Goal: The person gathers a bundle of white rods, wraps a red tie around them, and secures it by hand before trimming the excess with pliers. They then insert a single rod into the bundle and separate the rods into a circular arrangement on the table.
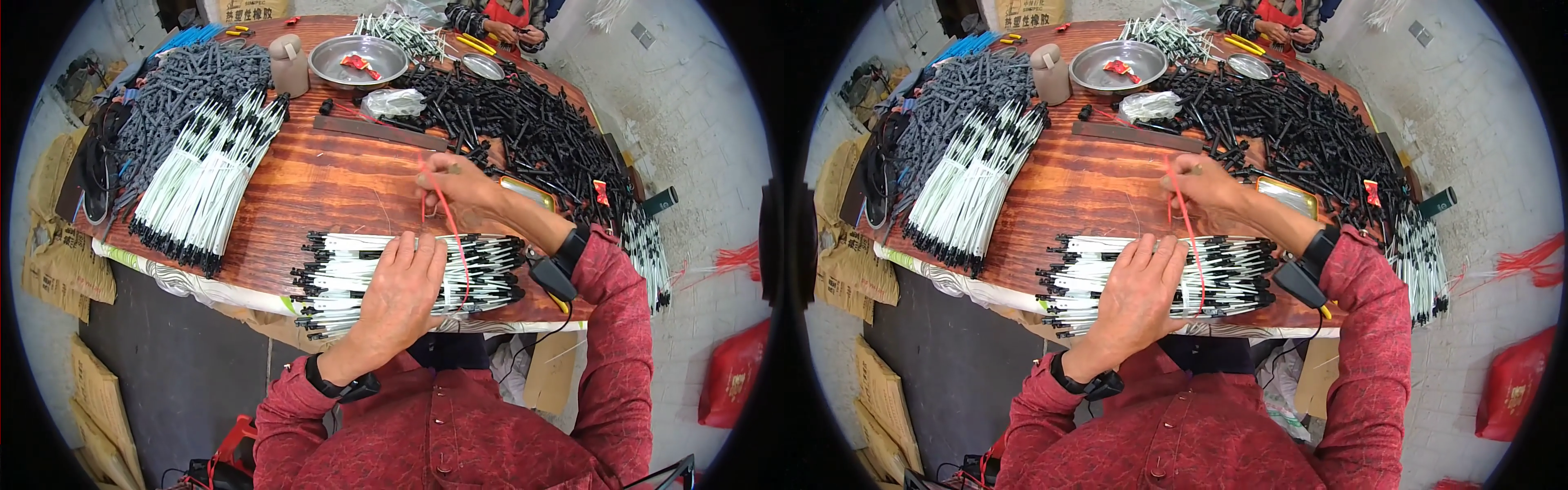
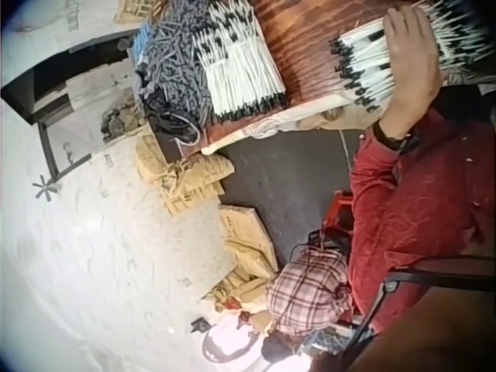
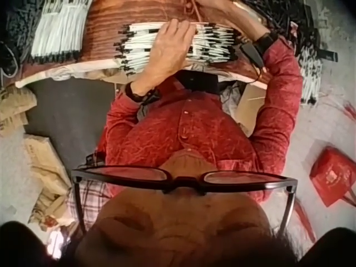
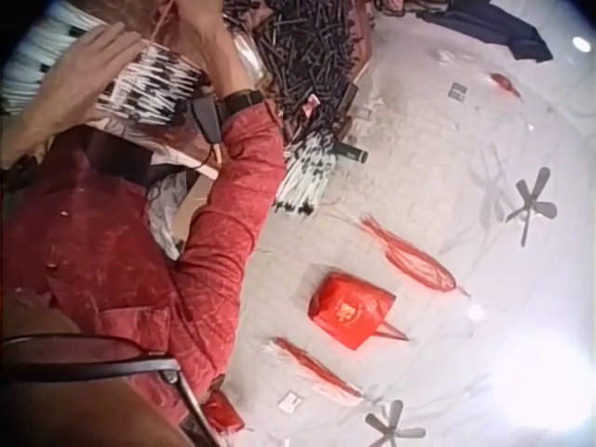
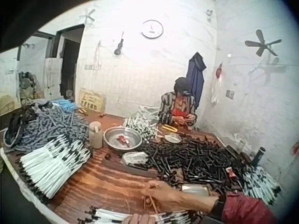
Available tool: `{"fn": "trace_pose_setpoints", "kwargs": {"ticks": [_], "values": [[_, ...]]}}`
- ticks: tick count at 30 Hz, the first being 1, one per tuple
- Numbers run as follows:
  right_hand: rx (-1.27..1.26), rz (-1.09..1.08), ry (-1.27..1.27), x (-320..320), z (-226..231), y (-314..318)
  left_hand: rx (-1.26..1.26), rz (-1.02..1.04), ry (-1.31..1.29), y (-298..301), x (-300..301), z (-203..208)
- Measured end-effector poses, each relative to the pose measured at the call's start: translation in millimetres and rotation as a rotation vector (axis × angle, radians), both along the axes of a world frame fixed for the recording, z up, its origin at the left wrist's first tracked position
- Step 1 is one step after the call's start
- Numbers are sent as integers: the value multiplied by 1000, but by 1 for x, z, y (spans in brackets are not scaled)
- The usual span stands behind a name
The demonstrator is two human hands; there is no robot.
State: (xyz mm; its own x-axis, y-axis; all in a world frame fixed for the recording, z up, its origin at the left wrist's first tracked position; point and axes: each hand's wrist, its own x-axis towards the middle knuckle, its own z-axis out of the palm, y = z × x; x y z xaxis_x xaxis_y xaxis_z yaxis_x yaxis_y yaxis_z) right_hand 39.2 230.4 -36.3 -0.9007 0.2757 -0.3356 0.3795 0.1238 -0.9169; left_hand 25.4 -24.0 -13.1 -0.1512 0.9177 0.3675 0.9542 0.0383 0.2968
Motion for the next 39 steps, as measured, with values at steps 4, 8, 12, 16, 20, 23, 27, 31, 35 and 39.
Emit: {"fn": "trace_pose_setpoints", "kwargs": {"ticks": [4, 8, 12, 16, 20, 23, 27, 31, 35, 39], "values": [[-70, -188, -5, 35, 46, -16, 4, 9, 17, 0, -1, 2], [-38, -226, 81, 73, 73, -45, 24, -1, 31, 2, -3, 6], [172, -121, 310, 103, 78, -65, 59, -15, 34, 4, -3, 3], [507, -52, 434, 128, 73, -94, 76, -20, 21, 6, -2, 2], [636, -111, 488, 142, 64, -124, 49, -23, 14, 6, -2, 5], [430, -227, 497, 149, 55, -137, 53, -29, 34, 5, 0, 3], [498, -170, 538, 158, 45, -141, 97, -14, 79, 4, 2, 2], [295, -283, 574, 159, 50, -136, 11, -2, 63, 5, 0, 6], [363, -316, 614, 166, 68, -136, -53, 1, 29, 7, -1, 9], [456, -348, 660, 162, 83, -127, -107, -8, 18, 9, -4, 12]]}}
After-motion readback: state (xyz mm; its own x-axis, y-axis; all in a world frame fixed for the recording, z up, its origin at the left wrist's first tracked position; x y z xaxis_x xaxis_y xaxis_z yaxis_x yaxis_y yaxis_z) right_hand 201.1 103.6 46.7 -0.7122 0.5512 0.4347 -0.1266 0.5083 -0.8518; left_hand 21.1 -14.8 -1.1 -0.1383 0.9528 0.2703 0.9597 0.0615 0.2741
